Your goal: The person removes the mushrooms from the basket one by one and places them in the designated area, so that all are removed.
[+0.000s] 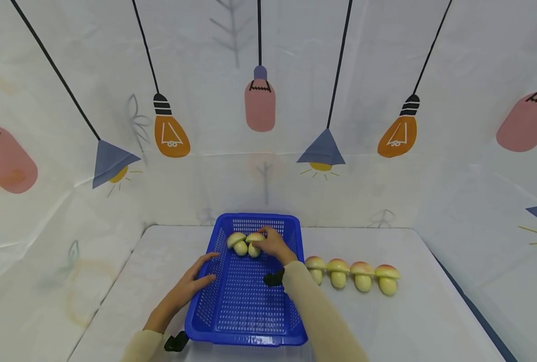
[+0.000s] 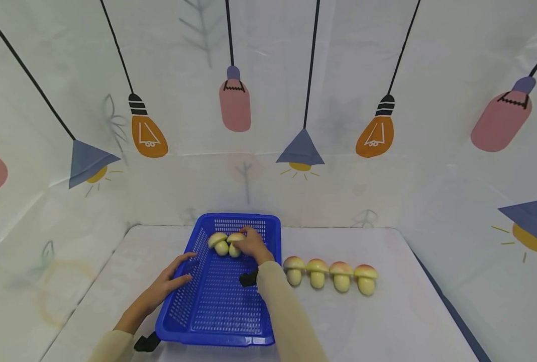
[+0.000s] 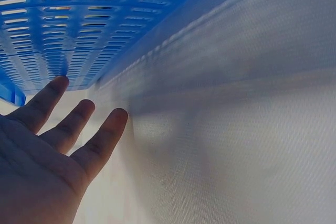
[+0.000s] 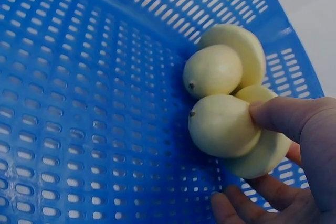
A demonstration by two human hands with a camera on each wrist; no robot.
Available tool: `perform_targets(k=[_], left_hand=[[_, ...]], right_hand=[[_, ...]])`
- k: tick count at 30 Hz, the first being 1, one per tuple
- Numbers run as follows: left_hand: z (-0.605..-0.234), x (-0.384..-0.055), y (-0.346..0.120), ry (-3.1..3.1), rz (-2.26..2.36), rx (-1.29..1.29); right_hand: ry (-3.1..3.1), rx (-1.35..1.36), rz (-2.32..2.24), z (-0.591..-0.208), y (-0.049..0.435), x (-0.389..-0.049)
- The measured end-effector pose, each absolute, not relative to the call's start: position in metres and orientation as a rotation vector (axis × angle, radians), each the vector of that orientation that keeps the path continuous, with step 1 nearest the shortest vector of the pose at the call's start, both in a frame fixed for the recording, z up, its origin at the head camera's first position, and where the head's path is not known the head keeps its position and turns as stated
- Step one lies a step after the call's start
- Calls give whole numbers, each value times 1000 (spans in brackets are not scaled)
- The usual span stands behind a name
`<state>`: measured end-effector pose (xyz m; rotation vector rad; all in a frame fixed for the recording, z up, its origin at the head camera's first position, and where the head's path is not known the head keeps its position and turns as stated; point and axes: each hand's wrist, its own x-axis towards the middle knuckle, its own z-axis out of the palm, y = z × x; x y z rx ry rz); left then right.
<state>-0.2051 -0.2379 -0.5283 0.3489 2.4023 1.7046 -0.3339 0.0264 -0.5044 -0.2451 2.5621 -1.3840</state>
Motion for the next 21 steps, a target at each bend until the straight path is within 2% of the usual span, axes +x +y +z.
perform_targets(k=[21], left_hand=[[-527,-204,-239,2377,1726,384]], right_hand=[[2587,-340,-1518,-493,46,-333]])
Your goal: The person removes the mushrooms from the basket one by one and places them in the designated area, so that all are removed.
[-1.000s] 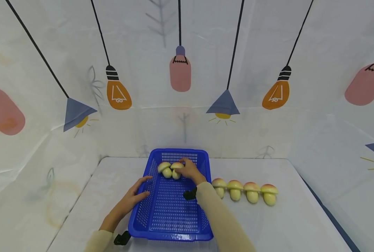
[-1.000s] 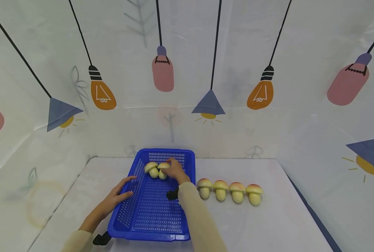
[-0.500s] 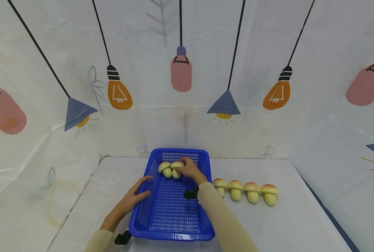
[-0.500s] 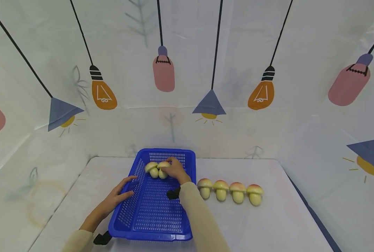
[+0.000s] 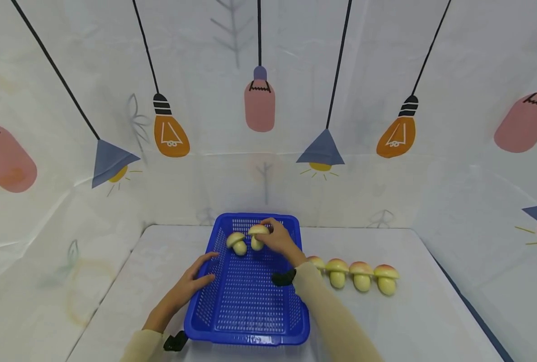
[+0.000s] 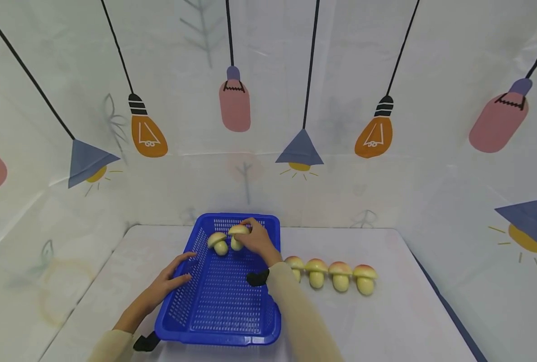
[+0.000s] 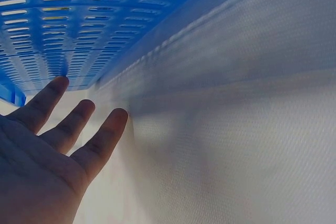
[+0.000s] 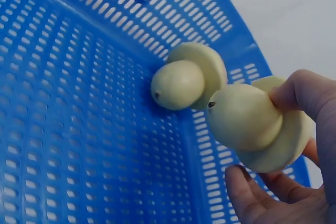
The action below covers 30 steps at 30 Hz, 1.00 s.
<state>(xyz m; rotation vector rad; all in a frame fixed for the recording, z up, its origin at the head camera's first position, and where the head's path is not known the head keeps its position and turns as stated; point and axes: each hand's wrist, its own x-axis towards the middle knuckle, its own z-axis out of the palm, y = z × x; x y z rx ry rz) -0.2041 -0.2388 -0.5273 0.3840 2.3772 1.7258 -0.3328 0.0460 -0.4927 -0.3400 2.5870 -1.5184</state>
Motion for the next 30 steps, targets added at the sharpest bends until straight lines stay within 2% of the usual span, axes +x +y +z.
perform_targets(k=[30], left_hand=[[-528,-204,-239,2388,1710,365]], right_hand=[[2419,-520,-1932,-457,66,-291]])
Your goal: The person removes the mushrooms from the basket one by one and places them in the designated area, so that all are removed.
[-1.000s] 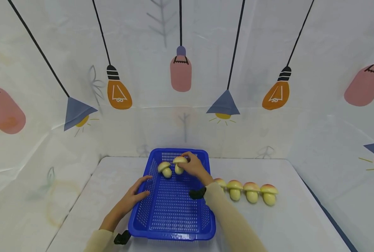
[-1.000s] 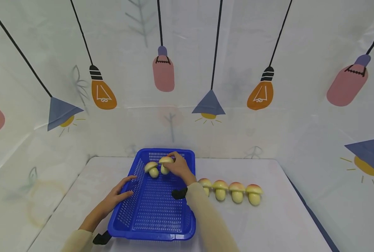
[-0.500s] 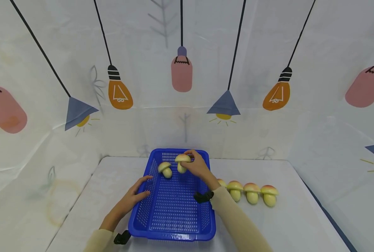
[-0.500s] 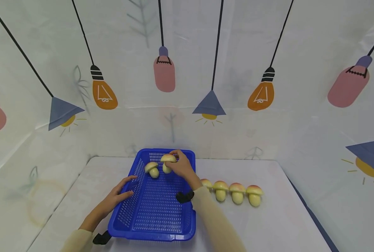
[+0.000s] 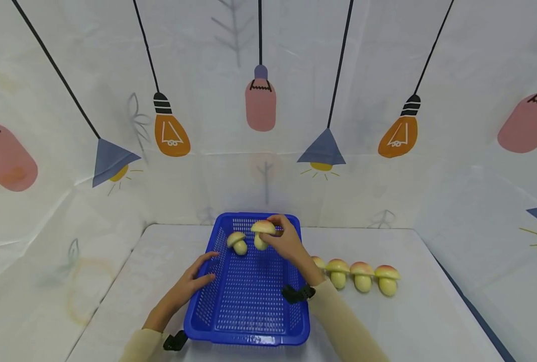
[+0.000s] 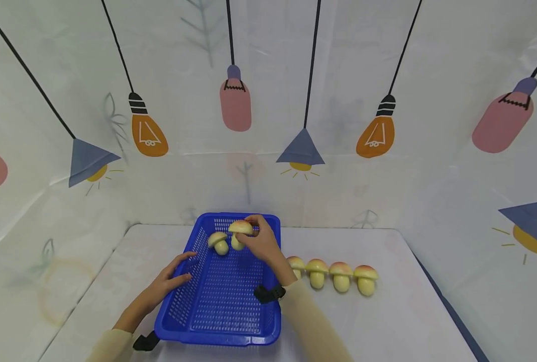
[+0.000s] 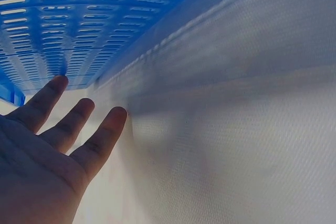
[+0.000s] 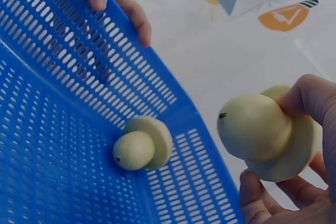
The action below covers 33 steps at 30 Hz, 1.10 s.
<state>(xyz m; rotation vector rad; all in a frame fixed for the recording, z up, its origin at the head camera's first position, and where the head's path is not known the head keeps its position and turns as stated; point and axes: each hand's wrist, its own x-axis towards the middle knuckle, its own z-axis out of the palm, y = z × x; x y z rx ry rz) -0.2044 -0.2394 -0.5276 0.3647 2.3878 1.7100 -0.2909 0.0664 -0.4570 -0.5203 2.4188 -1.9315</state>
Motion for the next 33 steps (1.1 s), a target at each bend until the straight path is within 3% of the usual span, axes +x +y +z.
perform_targets(k=[33], left_hand=[[-522,-202,-237,2383,1708,347]], right_hand=[[2448,-386,-2095,-453,153,-277]])
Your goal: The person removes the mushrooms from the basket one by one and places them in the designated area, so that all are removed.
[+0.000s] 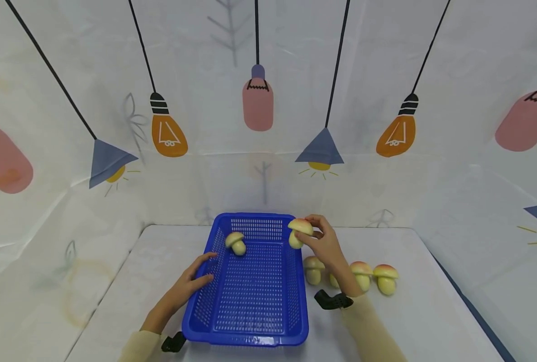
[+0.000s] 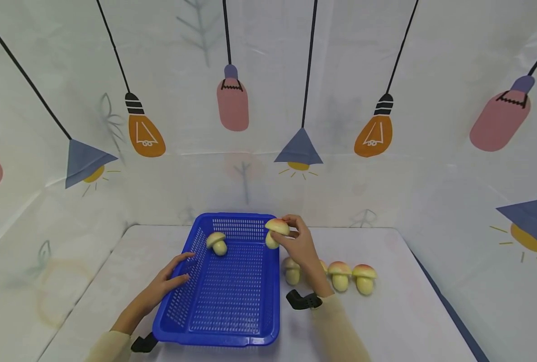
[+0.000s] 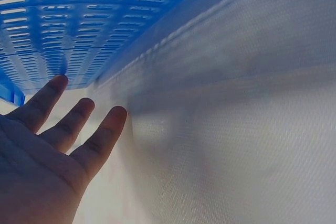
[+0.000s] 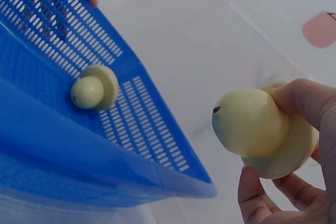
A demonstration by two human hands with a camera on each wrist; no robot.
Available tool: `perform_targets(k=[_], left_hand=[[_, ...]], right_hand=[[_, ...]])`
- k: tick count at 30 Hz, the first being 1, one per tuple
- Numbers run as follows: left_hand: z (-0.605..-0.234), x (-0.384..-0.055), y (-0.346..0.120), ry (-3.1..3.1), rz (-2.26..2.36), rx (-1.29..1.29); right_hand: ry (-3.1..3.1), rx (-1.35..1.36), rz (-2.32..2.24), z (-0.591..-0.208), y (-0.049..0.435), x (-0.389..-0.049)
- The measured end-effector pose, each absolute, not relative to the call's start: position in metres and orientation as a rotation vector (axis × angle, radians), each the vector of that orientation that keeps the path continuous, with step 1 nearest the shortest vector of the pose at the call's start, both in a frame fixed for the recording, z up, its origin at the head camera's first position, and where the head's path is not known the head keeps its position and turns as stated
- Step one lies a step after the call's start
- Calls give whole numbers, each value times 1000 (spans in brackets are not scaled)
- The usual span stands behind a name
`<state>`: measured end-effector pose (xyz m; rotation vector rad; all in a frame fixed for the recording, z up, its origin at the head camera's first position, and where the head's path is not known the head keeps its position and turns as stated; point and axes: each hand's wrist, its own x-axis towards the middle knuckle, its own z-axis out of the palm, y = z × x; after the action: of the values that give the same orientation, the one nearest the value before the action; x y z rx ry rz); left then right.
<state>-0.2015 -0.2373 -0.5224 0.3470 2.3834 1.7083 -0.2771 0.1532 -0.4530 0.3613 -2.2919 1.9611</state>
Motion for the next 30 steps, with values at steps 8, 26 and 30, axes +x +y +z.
perform_targets(k=[8,26,30], left_hand=[[-522,-201,-237,2381,1712,348],[-526,-204,-238,2376,1717,351],[-525,-203,-238,2378,1711,369]], right_hand=[[-2243,299,2049,-455,176,-275],[-2292,168,1939,-458,225,-260],[-2297,153,1942,-460,236,-257]])
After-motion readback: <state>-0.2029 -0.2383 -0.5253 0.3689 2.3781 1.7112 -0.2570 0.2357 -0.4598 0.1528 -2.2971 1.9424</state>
